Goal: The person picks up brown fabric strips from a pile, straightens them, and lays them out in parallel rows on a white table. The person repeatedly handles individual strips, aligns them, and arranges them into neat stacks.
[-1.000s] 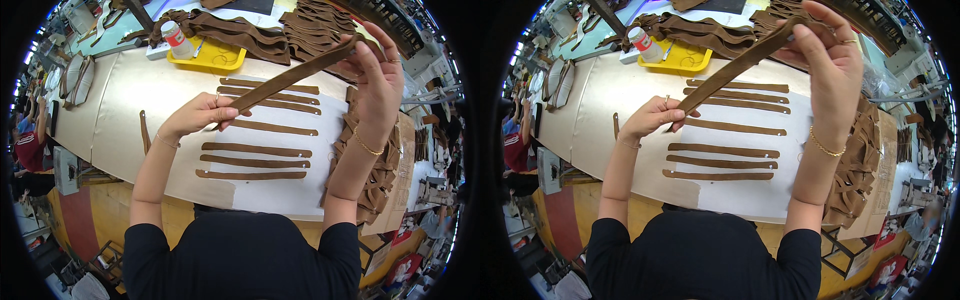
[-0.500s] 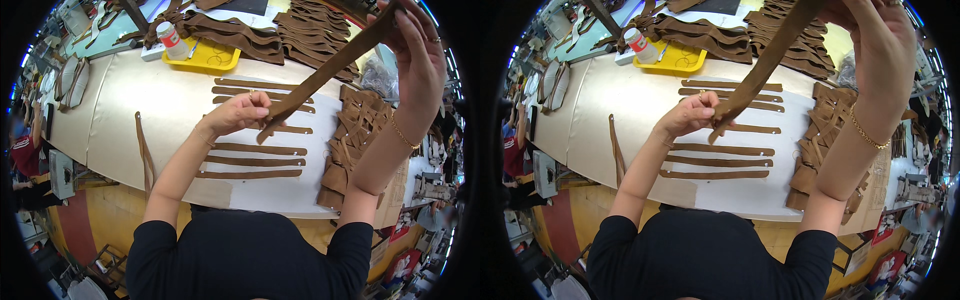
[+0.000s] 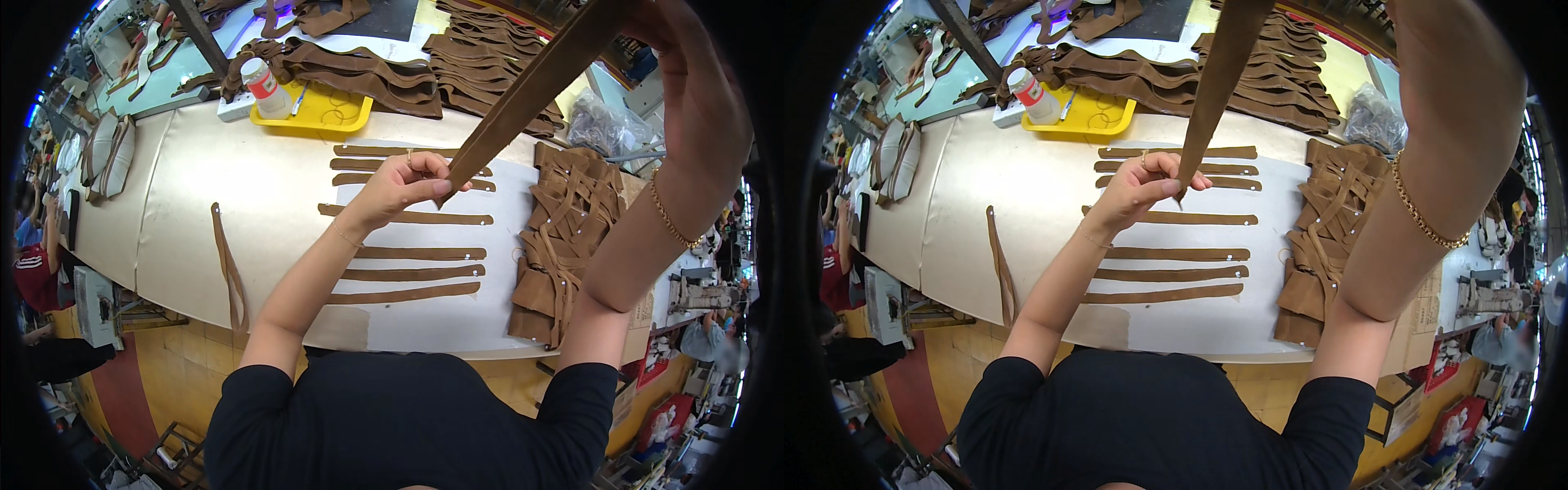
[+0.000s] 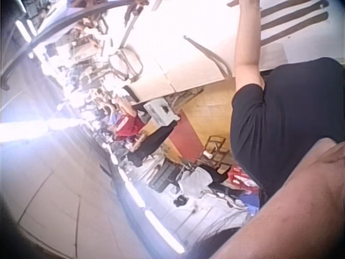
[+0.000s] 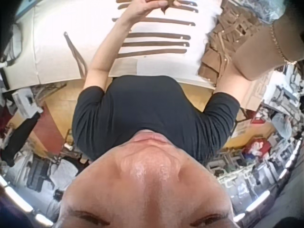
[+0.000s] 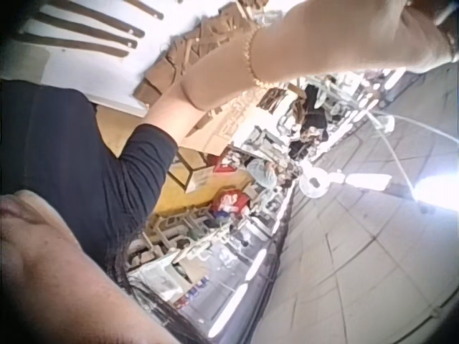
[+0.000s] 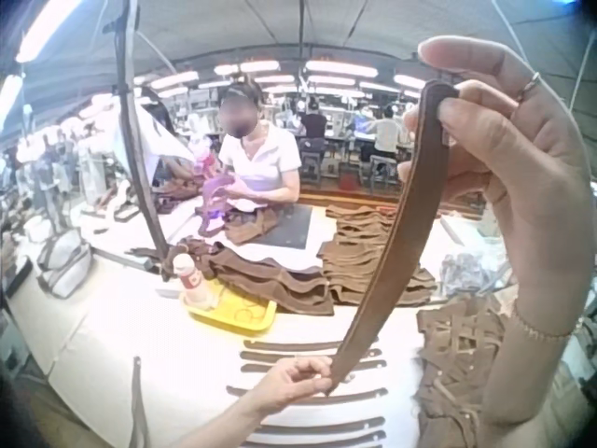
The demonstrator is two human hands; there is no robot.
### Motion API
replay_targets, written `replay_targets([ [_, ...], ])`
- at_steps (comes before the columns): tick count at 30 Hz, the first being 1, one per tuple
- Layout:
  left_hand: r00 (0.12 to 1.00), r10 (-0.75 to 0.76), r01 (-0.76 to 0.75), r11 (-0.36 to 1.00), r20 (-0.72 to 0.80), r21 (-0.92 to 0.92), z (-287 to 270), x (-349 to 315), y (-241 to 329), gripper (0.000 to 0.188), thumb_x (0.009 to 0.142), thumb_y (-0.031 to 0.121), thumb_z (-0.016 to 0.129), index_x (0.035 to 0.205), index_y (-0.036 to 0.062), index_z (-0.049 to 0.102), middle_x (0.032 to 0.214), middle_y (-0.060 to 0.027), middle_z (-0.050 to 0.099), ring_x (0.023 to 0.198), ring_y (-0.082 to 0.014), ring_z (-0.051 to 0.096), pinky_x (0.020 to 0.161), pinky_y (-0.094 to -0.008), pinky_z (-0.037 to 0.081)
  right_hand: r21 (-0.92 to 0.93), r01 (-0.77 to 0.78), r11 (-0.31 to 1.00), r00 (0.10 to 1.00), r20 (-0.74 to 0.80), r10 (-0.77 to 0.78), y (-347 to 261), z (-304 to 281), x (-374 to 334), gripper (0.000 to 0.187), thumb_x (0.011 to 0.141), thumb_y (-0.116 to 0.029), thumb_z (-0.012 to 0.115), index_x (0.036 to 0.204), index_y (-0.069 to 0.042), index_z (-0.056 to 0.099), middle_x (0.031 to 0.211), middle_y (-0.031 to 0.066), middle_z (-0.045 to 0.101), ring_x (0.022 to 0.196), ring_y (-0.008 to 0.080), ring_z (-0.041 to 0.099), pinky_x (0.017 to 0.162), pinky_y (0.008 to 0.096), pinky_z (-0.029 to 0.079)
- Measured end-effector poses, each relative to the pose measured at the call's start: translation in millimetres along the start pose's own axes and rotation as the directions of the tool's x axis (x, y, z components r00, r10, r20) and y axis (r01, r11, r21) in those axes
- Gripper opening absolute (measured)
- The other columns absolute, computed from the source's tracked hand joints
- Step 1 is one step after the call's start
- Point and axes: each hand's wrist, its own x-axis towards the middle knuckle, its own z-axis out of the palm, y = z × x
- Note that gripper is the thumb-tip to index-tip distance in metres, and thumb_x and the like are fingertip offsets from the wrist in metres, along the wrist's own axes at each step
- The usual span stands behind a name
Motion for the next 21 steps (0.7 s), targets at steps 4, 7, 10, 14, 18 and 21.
replay_targets([
  [4,0.995,-0.034,0.037,0.999,-0.092,0.036,-1.0,-14.0,15.3,0.008,0.093,0.016,0.063,0.092,0.0087,0.06,0.099,-0.0141,0.071,0.095,-0.0208,0.067,0.072,-0.0274,0.05,0.015,-0.045,0.999,0.998,-0.037,0.046,9.1,-9.7,0.1,0.03,0.095,-0.007,0.057,0.123,0.002,0.057,0.113,0.0204,0.067,0.1,0.0288,0.069,0.086,0.0328,0.058],
  [7,0.992,-0.014,0.019,0.999,-0.129,0.033,-7.3,-22.5,19.2,0.009,0.093,0.017,0.063,0.093,0.0086,0.06,0.097,-0.0146,0.071,0.089,-0.0198,0.067,0.071,-0.0258,0.049,0.044,-0.104,0.994,0.99,-0.09,0.108,21.8,-17.8,-10.0,0.03,0.095,-0.007,0.057,0.123,0.002,0.057,0.113,0.0203,0.067,0.101,0.0289,0.069,0.086,0.0328,0.057],
  [10,0.986,-0.01,0.01,1.0,-0.165,-0.002,-23.5,-31.3,16.7,0.009,0.093,0.014,0.064,0.095,0.0061,0.06,0.09,-0.0119,0.07,0.081,-0.0158,0.064,0.069,-0.0253,0.047,0.132,-0.141,0.981,0.953,-0.248,0.171,35.5,8.6,-42.9,0.023,0.091,-0.006,0.063,0.112,0.002,0.06,0.096,0.012,0.07,0.082,0.0165,0.069,0.076,0.0273,0.058],
  [14,0.975,-0.076,0.085,0.996,-0.209,0.036,-46.5,-33.1,16.9,0.013,0.093,0.014,0.065,0.102,0.0045,0.061,0.082,-0.0058,0.069,0.08,-0.0069,0.062,0.063,-0.0184,0.043,0.29,-0.268,0.919,0.885,-0.302,0.354,82.7,-4.5,-96.5,0.028,0.092,-0.005,0.06,0.12,0.0,0.057,0.102,0.0138,0.069,0.08,0.0173,0.069,0.071,0.0281,0.059],
  [18,0.919,-0.273,0.336,0.919,-0.285,0.205,-66.3,-14.4,34.1,0.023,0.095,0.014,0.062,0.113,0.0,0.059,0.082,-0.0043,0.067,0.076,-0.0072,0.064,0.065,-0.0197,0.05,0.401,-0.457,0.794,0.663,-0.441,0.604,149.7,0.6,-167.4,0.028,0.093,-0.003,0.059,0.121,-0.001,0.057,0.093,0.0087,0.067,0.075,0.0164,0.067,0.069,0.0304,0.06],
  [21,0.887,-0.345,0.458,0.738,-0.306,0.496,-94.3,17.8,26.8,0.023,0.096,0.017,0.06,0.11,-0.0002,0.062,0.079,-0.0032,0.066,0.062,-0.0066,0.061,0.056,-0.0201,0.048,0.493,-0.573,0.655,0.5,-0.423,0.756,201.1,-0.9,-214.5,0.028,0.093,-0.003,0.059,0.122,-0.002,0.057,0.094,0.0076,0.065,0.081,0.0162,0.066,0.072,0.0301,0.06],
])
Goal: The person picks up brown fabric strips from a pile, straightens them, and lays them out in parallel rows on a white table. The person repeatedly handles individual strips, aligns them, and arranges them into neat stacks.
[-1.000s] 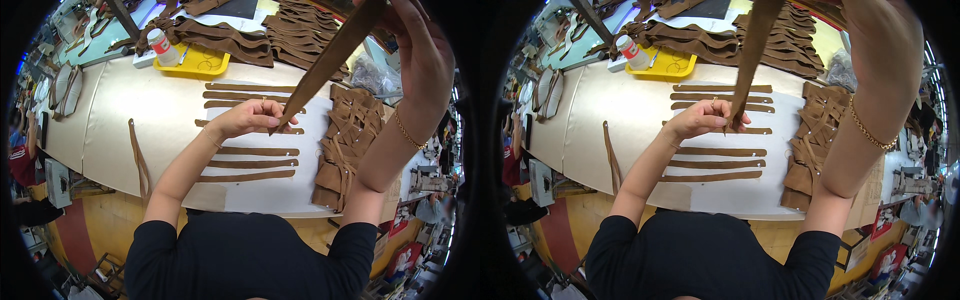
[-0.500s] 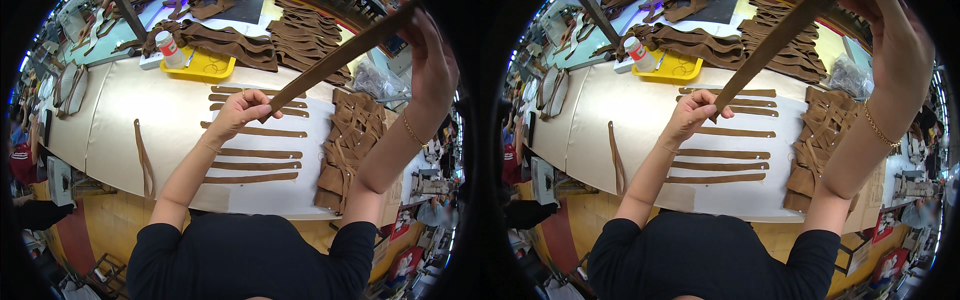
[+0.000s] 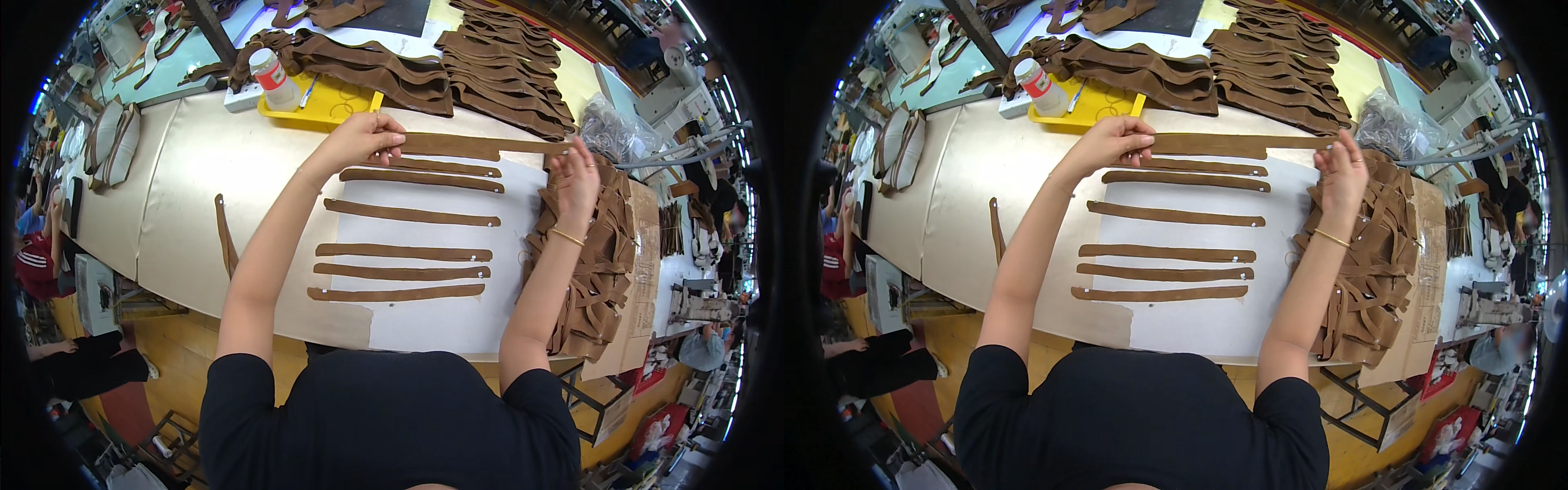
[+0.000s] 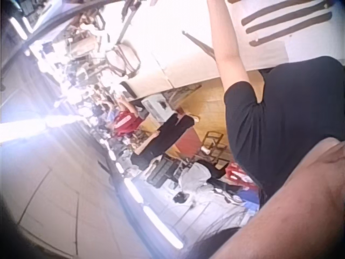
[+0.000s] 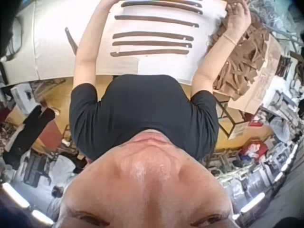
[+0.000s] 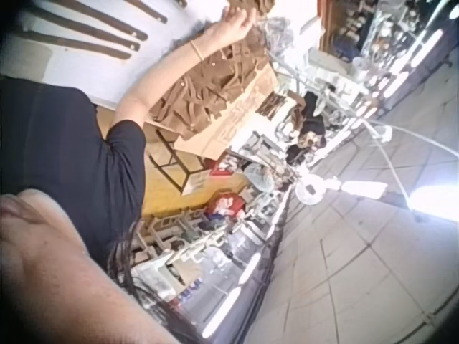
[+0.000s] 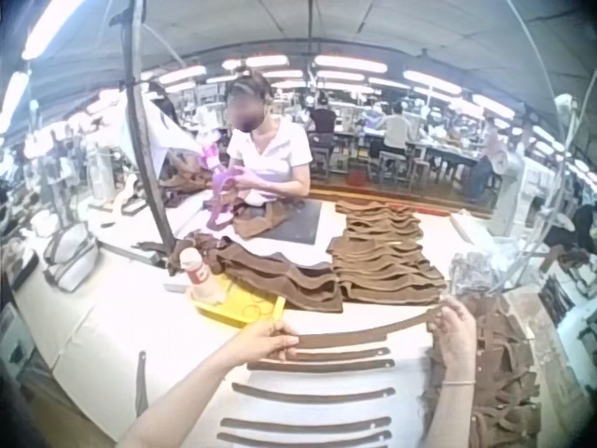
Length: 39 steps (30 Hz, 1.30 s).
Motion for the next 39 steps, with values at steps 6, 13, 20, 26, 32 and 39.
replay_targets([
  [6,0.969,-0.027,0.116,0.927,-0.245,0.356,1.0,60.7,-20.2,0.024,0.094,0.02,0.059,0.104,-0.0012,0.065,0.077,-0.0055,0.067,0.052,-0.01,0.058,0.049,-0.0246,0.047,-0.127,-0.152,0.98,0.986,-0.09,0.141,71.9,-5.4,31.5,0.025,0.093,-0.005,0.058,0.118,-0.001,0.058,0.098,0.007,0.063,0.081,0.0185,0.069,0.066,0.0281,0.058],
  [13,0.886,0.276,0.183,0.531,-0.373,0.827,24.0,55.9,-20.7,0.038,0.088,0.025,0.066,0.12,0.0067,0.06,0.094,-0.0154,0.062,0.093,-0.0355,0.063,0.08,-0.0432,0.051,-0.694,0.007,0.72,0.996,-0.061,-0.069,97.1,3.5,23.2,0.032,0.09,-0.017,0.066,0.119,-0.005,0.059,0.104,0.0076,0.065,0.076,0.0128,0.065,0.057,0.0233,0.047],
  [20,0.973,0.177,-0.011,0.674,-0.147,0.739,-5.5,-41.8,-36.5,0.026,0.082,0.017,0.073,0.104,0.0039,0.066,0.092,-0.0113,0.055,0.086,-0.0261,0.059,0.08,-0.0351,0.05,-0.835,0.228,0.5,0.878,0.399,0.266,62.6,-3.0,-48.7,0.021,0.083,-0.015,0.071,0.1,-0.002,0.069,0.091,0.0048,0.065,0.076,0.0166,0.06,0.07,0.0312,0.051],
  [26,0.968,-0.066,0.197,0.793,-0.24,0.576,-36.7,-92.3,-82.1,0.028,0.079,0.014,0.074,0.104,0.0038,0.068,0.099,-0.0122,0.058,0.09,-0.0245,0.061,0.085,-0.0346,0.05,-0.851,0.381,0.361,0.831,0.486,0.271,49.5,8.2,-97.6,0.024,0.081,-0.012,0.072,0.104,-0.006,0.069,0.1,0.0089,0.061,0.083,0.0205,0.058,0.076,0.0318,0.05],
  [32,0.956,-0.002,0.177,0.799,-0.292,0.575,-14.8,-97.4,-89.3,0.023,0.075,0.013,0.078,0.091,0.0039,0.066,0.099,-0.008,0.058,0.093,-0.0221,0.056,0.086,-0.0317,0.048,-0.769,0.588,0.251,0.785,0.617,0.052,63.6,39.7,-104.8,0.02,0.081,-0.009,0.071,0.101,-0.006,0.068,0.102,0.011,0.059,0.092,0.0257,0.057,0.079,0.036,0.05],
  [39,0.924,0.113,0.136,0.796,-0.365,0.59,-4.3,-109.6,-106.5,0.015,0.076,0.012,0.076,0.083,0.0027,0.067,0.096,-0.0112,0.057,0.093,-0.0268,0.057,0.087,-0.0363,0.048,-0.587,0.597,0.547,0.594,0.782,0.191,92.0,127.0,-150.1,0.023,0.079,-0.009,0.072,0.101,-0.008,0.067,0.102,0.0099,0.058,0.099,0.0305,0.057,0.087,0.0399,0.048],
])
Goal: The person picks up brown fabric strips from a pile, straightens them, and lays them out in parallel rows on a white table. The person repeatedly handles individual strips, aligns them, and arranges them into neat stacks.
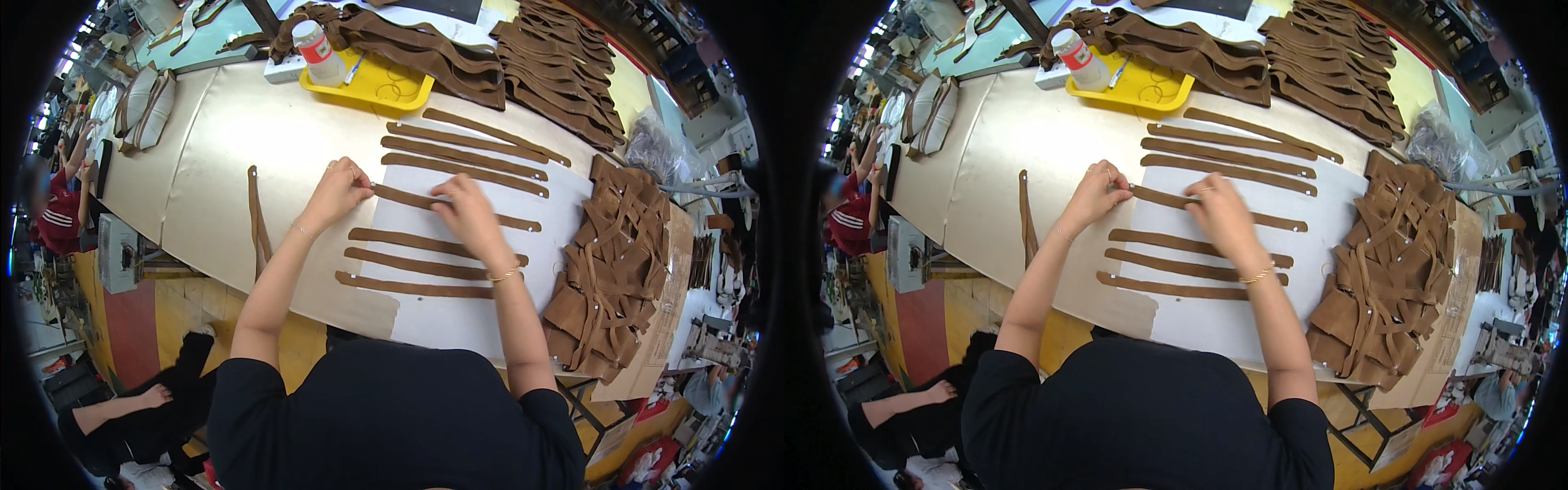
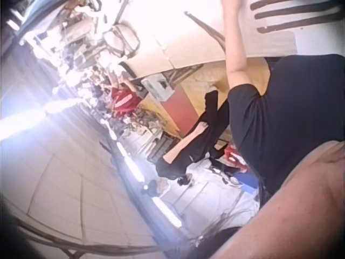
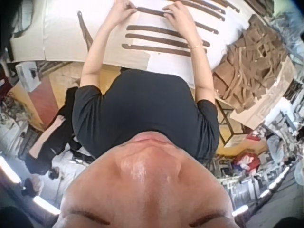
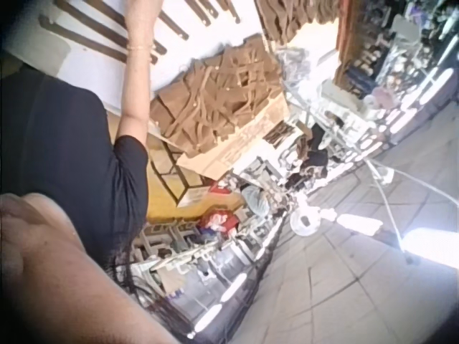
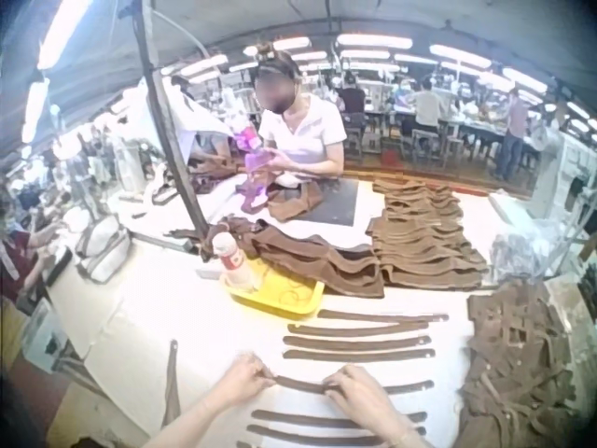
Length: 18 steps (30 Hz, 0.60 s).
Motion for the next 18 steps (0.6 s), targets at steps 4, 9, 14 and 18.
replay_targets([
  [4,1.0,0.004,-0.008,0.977,-0.02,-0.213,-9.6,-11.5,17.8,0.012,0.078,0.012,0.076,0.081,0.0058,0.066,0.098,-0.0077,0.057,0.096,-0.0225,0.058,0.088,-0.0346,0.047,0.008,0.221,0.975,0.975,-0.029,-0.221,-34.1,38.4,26.9,0.026,0.078,-0.01,0.072,0.104,-0.009,0.068,0.101,0.0098,0.057,0.096,0.0281,0.058,0.081,0.0373,0.05],
  [9,0.998,-0.019,0.062,0.691,0.068,-0.72,-11.4,-15.3,27.1,0.055,0.075,0.012,0.082,0.123,0.0073,0.056,0.122,-0.0046,0.057,0.112,-0.0171,0.054,0.098,-0.0337,0.044,-0.013,0.198,0.98,0.98,-0.016,-0.198,-48.0,23.6,38.0,0.011,0.08,-0.012,0.07,0.089,-0.006,0.069,0.085,0.0079,0.066,0.083,0.0273,0.063,0.074,0.0372,0.051],
  [14,0.967,0.173,0.099,0.427,0.189,-0.899,33.1,3.5,76.7,0.043,0.087,0.018,0.073,0.123,0.0017,0.056,0.106,-0.0061,0.064,0.097,-0.0137,0.061,0.089,-0.0287,0.048,0.135,0.133,0.982,0.972,-0.213,-0.102,-80.1,-42.2,34.1,0.01,0.083,-0.012,0.069,0.091,-0.005,0.067,0.081,0.0094,0.068,0.069,0.0257,0.066,0.063,0.0331,0.052],
  [18,0.912,0.269,0.197,0.377,0.31,-0.905,13.8,10.6,99.4,0.019,0.095,0.01,0.06,0.109,-0.003,0.064,0.099,-0.0086,0.067,0.082,-0.0155,0.066,0.08,-0.0266,0.053,0.327,0.092,0.941,0.902,-0.428,0.061,-76.2,-103.9,12.7,0.008,0.088,-0.01,0.071,0.092,-0.003,0.068,0.074,0.0032,0.068,0.06,0.0084,0.062,0.055,0.0225,0.049],
])
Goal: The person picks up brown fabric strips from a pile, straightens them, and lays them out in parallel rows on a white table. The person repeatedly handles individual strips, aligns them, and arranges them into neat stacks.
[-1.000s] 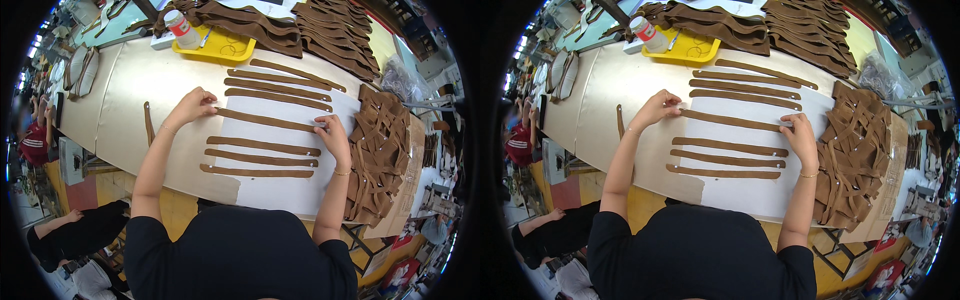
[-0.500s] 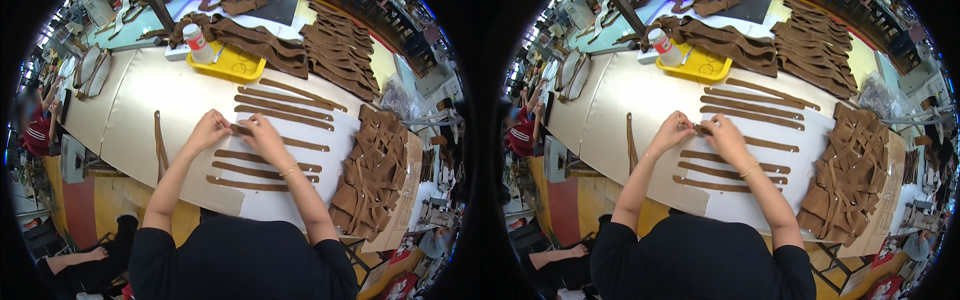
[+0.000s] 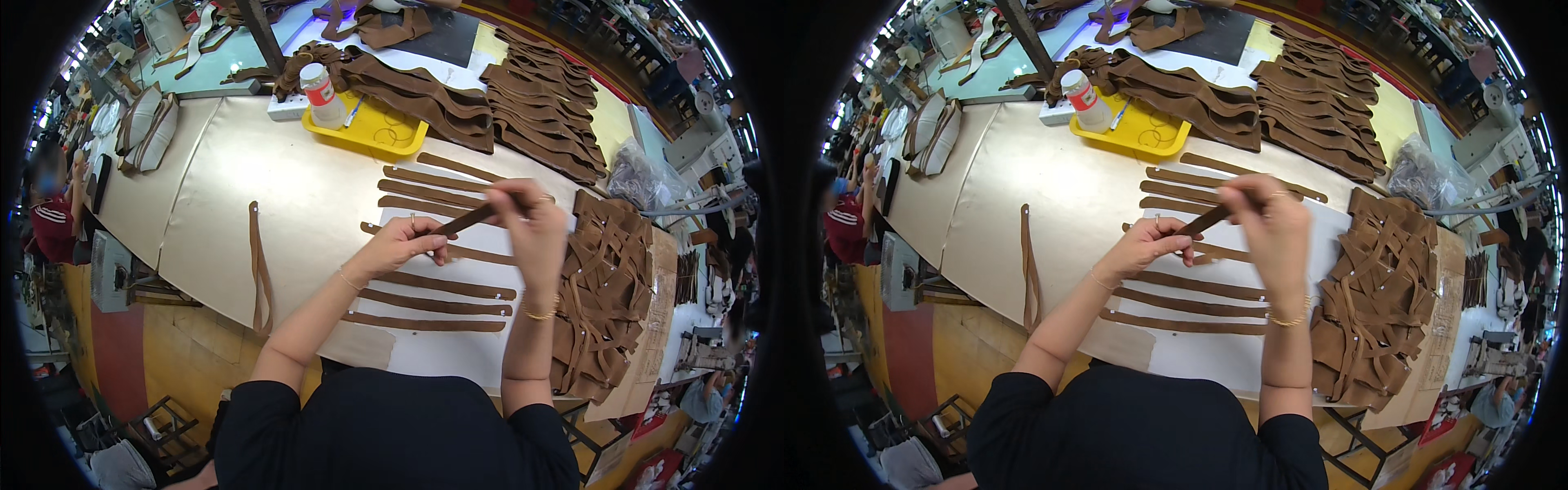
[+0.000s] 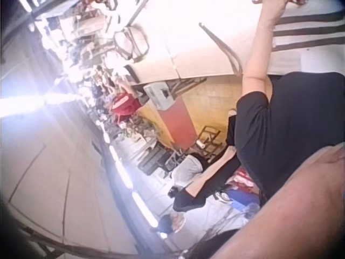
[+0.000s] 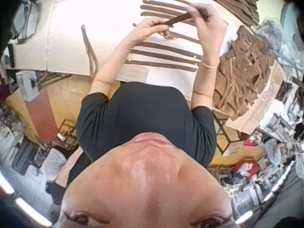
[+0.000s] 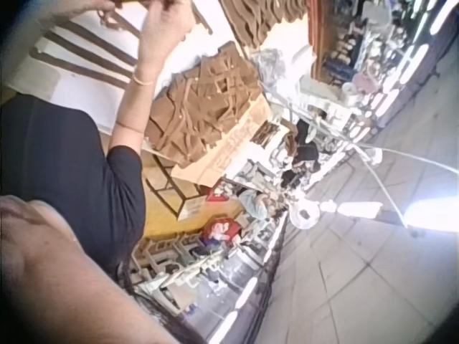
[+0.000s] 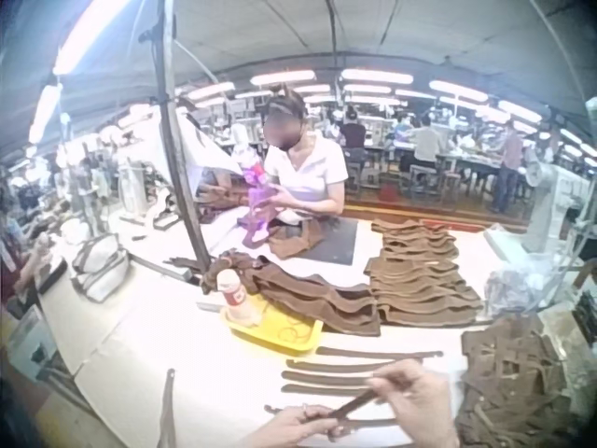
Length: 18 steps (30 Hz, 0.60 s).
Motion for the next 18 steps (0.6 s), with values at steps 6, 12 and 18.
replay_targets([
  [6,0.989,-0.132,0.145,0.938,-0.06,0.316,-22.4,-25.4,25.7,0.016,0.094,0.01,0.062,0.098,-0.004,0.068,0.077,-0.0044,0.06,0.07,-0.0122,0.063,0.064,-0.0235,0.052,0.251,-0.264,0.931,0.939,-0.153,0.307,46.3,-75.2,-37.7,0.012,0.09,-0.01,0.069,0.093,0.001,0.066,0.076,0.0045,0.066,0.061,0.0102,0.062,0.057,0.0214,0.05],
  [12,0.923,-0.289,0.365,0.866,-0.254,0.341,-58.3,-39.5,12.7,0.017,0.091,0.011,0.065,0.103,-0.0016,0.068,0.078,-0.0007,0.063,0.064,-0.0074,0.059,0.058,-0.0213,0.047,0.479,-0.554,0.681,0.772,-0.012,0.636,145.4,-72.0,-96.6,0.014,0.093,-0.012,0.066,0.099,0.0,0.064,0.084,0.0044,0.065,0.071,0.0117,0.065,0.063,0.0238,0.054],
  [18,0.978,0.068,0.057,0.822,-0.197,0.567,-18.4,-6.2,-25.5,0.03,0.088,0.022,0.072,0.11,0.0026,0.066,0.1,-0.0028,0.065,0.083,-0.0096,0.06,0.077,-0.0229,0.05,0.27,-0.562,0.782,0.825,0.112,0.554,122.6,-68.8,-99.4,0.016,0.092,-0.008,0.065,0.105,0.0,0.067,0.084,0.0031,0.068,0.072,0.0077,0.064,0.062,0.0212,0.051],
])
